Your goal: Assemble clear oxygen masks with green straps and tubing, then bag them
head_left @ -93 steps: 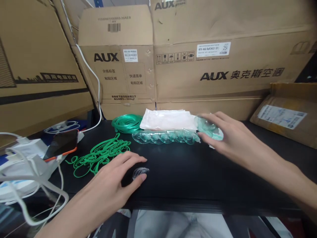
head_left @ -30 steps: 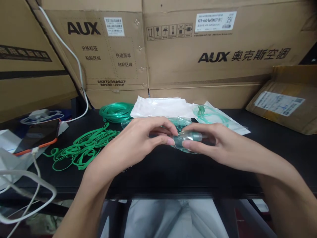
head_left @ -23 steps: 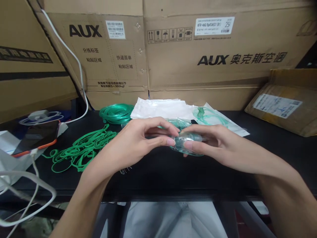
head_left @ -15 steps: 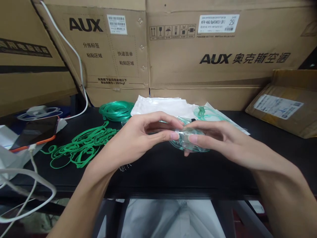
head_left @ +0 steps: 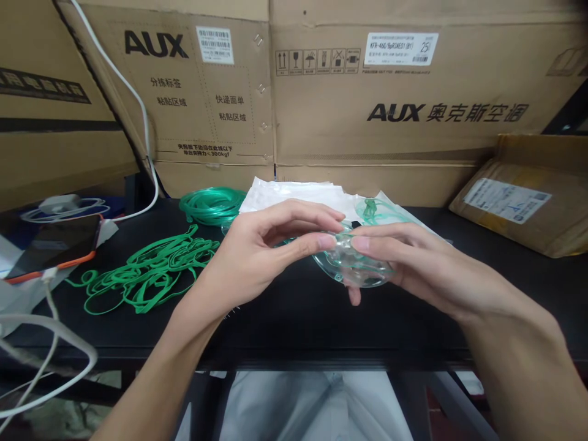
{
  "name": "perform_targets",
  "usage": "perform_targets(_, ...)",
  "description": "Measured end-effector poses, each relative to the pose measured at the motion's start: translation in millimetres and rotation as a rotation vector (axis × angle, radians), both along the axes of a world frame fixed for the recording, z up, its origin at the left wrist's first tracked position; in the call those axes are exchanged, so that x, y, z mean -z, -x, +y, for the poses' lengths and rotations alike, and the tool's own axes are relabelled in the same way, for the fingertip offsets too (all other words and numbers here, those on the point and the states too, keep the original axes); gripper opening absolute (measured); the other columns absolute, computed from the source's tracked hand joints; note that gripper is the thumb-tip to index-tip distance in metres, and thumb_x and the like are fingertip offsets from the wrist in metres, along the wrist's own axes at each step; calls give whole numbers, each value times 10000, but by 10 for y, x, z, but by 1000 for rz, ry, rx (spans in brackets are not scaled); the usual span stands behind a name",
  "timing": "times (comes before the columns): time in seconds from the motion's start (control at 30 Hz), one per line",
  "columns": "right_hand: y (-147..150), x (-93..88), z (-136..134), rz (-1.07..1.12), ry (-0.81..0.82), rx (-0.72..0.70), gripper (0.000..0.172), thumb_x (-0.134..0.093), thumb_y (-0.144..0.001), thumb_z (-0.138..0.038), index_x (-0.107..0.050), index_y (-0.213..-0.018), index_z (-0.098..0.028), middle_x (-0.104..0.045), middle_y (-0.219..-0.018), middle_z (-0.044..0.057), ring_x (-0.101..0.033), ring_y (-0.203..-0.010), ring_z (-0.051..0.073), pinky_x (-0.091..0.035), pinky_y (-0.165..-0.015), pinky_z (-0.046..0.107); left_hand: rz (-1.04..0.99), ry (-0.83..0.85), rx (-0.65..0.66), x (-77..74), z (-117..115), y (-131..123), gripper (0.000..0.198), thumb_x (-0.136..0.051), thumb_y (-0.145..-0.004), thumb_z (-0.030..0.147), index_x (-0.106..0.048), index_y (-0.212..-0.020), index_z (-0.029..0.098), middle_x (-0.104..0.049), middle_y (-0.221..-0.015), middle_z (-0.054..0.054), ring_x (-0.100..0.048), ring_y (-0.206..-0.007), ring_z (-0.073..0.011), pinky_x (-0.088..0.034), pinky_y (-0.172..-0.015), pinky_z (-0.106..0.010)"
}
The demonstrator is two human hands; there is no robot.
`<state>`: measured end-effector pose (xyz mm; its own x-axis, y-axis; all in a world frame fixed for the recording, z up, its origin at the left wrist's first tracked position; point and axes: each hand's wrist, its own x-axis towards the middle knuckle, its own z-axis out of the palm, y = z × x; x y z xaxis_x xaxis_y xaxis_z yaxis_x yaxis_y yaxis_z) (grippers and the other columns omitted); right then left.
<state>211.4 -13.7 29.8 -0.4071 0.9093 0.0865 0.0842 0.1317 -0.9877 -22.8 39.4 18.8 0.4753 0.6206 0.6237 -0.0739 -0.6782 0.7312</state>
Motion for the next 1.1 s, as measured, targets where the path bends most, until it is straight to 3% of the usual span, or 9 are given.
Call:
perform_targets(0.2,15,-1,21,-23,-30,26,261,-695,-1032,-396,-828,-903,-212,-771,-821,38,-727,-787,229,-564,-817,368,-4,33,-34,22,3,-58,66,-827,-948,254,-830,-1008,228,-815,-1140,-10,-751,-1141,-199,-618,-1012,-294)
perform_targets(0.47,-27,8,47,-114,-84,61,242,-701,-1020,-374,-784,-852,-221,-785,-892,27,-723,-805,212,-536,-814,353,-7,134,-74,14,20,-81,168,-843,-934,323,-829,-1054,208,-833,-1054,-23,-779,-1057,-216,-629,-951,-302)
perform_targets(0.7,-46,10,35,-223,-131,102,223,-676,-1045,-414,-780,-933,-251,-796,-873,8,-714,-878,224,-475,-878,377,10,166,-92,8,31,-66,161,-849,-922,327,-840,-1031,208,-832,-1081,-23,-770,-1078,-224,-612,-982,-318)
perform_targets(0.87,-74,19,35,-271,-161,140,132,-730,-1012,-401,-790,-1065,-296,-803,-982,-9,-731,-898,229,-485,-883,383,24,177,-101,12,43,-48,156,-851,-917,313,-842,-1033,209,-831,-1083,-23,-768,-1071,-222,-609,-976,-317)
perform_targets(1.1,-50,-10,18,-318,-189,171,233,-747,-1005,-422,-792,-1218,-340,-810,-1000,-15,-750,-915,226,-514,-845,353,8,174,-82,27,57,-43,153,-866,-904,306,-848,-1017,205,-832,-1055,-21,-771,-1022,-204,-611,-929,-278)
